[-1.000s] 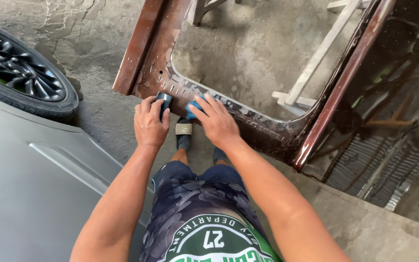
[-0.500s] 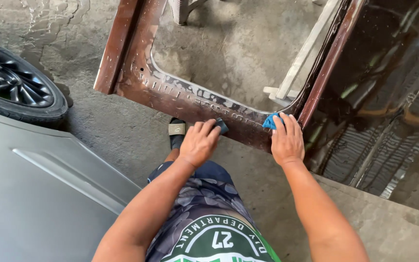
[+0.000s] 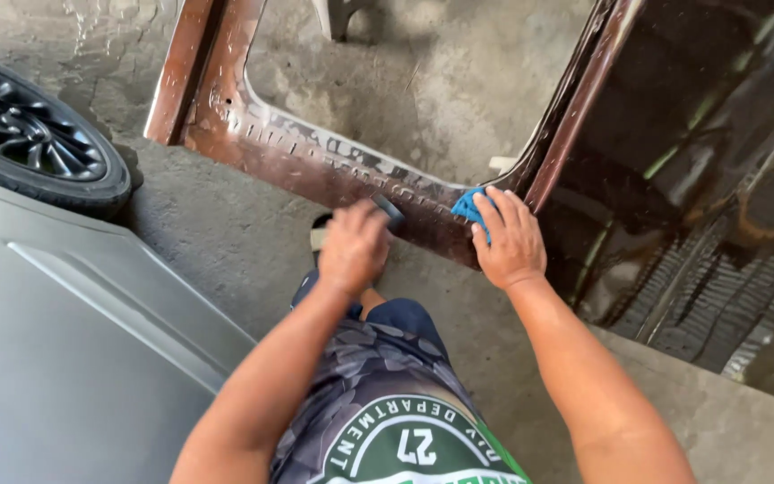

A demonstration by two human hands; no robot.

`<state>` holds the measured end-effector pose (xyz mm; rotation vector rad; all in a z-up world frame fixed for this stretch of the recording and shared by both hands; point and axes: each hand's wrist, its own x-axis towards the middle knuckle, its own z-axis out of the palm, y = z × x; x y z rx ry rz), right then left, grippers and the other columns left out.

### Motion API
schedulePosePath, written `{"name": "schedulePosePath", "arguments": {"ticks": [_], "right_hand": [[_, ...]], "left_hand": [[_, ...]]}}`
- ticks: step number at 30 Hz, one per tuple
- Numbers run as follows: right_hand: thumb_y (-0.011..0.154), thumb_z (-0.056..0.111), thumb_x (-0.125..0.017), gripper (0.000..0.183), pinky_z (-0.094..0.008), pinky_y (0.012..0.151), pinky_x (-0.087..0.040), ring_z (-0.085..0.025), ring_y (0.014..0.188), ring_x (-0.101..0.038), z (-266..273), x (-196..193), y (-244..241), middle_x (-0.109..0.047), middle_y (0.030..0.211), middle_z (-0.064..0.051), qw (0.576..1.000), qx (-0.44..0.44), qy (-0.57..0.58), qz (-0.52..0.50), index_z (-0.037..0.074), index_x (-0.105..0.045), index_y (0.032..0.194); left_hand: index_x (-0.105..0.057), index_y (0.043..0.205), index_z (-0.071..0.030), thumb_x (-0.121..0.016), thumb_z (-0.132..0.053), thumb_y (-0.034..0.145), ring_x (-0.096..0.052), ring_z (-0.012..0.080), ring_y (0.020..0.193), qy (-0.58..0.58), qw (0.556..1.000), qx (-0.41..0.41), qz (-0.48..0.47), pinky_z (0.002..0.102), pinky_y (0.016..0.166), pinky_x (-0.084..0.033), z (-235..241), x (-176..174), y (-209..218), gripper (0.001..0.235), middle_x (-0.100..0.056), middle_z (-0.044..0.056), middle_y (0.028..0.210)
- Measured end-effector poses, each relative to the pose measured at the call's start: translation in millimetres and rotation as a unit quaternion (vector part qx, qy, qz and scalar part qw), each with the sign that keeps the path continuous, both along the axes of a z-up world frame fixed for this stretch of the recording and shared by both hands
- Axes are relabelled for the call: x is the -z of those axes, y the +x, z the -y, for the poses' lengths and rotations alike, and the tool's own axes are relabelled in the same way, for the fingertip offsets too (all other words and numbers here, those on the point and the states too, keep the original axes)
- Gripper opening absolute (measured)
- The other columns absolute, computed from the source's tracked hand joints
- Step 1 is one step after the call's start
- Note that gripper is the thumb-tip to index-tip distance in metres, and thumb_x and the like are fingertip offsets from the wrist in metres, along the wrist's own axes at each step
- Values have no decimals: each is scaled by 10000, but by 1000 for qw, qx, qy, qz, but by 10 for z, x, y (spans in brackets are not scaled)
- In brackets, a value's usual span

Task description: Wet sanding and wiping down a car hood during detailing.

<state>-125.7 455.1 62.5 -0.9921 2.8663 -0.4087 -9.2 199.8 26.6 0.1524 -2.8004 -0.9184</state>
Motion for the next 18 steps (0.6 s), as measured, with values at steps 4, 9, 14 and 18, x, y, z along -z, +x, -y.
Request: {"name": "schedulePosePath", "arguments": {"ticks": [4, 9, 14, 18], "right_hand": [[937, 226, -670, 497, -479, 1109, -416, -347, 1360, -498, -34, 53, 26, -545, 1483, -74, 1000, 8, 5, 0, 158, -594, 1423], [936, 224, -672, 500, -475, 1121, -415, -341, 1358, -496, -46, 78, 3, -547, 1478, -74, 1000, 5, -8, -9, 158, -592, 1425], [934, 220, -672, 501, -471, 1122, -416, -339, 1360, -497, -32, 53, 7, -547, 1476, -77, 1000, 6, -9, -2, 155, -592, 1424], [932, 220, -672, 504, -471, 1122, -414, -341, 1359, -495, -45, 74, -2, -545, 1479, -83, 1000, 6, -6, -2, 154, -590, 1425]], "left_hand": [[-669, 1172, -95, -745, -164, 831, -605, 341, 1051, -18, 997, 68, -17, 457, 841, -511, -216, 112, 81, 356, -625, 128, 1295], [-693, 1162, -104, -741, -193, 891, -582, 370, 1077, -52, 989, -138, 12, 471, 906, -492, 548, 116, -69, 289, -631, 129, 1264], [-676, 1171, -81, -740, -194, 903, -573, 377, 1072, -58, 987, -151, 11, 470, 925, -483, 296, 135, -104, 298, -614, 149, 1275], [-650, 1189, -99, -760, -208, 847, -587, 357, 1082, 1, 1000, 16, 12, 457, 926, -493, -419, 31, -50, 376, -602, 127, 1291]]}}
